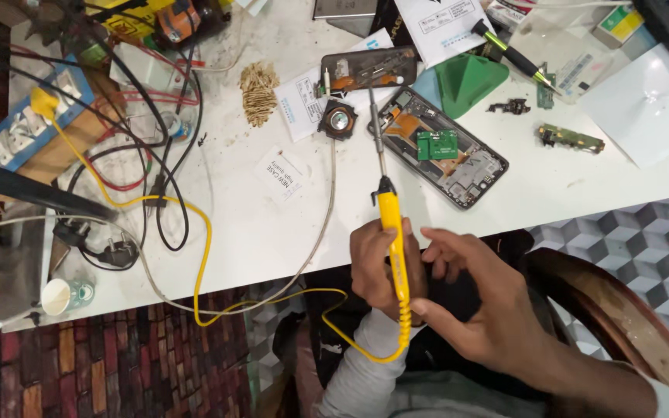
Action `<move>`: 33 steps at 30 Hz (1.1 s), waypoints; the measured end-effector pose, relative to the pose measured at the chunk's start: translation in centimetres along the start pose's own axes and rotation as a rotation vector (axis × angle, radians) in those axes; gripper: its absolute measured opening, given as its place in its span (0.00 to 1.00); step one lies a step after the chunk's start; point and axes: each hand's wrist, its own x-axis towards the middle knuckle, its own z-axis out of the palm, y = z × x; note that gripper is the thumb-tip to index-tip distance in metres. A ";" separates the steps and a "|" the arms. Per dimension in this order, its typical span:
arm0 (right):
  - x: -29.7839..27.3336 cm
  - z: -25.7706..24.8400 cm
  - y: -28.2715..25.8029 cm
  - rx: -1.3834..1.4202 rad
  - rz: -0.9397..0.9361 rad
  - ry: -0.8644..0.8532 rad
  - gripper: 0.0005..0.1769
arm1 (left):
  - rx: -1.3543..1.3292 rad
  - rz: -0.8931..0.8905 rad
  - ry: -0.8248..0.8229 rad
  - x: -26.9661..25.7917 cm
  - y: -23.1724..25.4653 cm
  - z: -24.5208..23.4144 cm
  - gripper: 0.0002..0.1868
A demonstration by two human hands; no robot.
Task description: The person uses a yellow soldering iron to work on the internal circuit board of a disassembled smartphone. They repeatedly apply the hot tip to various points on the green motherboard while holding the phone steady with their other hand.
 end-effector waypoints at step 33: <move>0.3 -0.9 1.7 0.424 0.236 0.287 0.10 | -0.766 -0.313 -1.377 -2.1 4.7 -12.7 0.13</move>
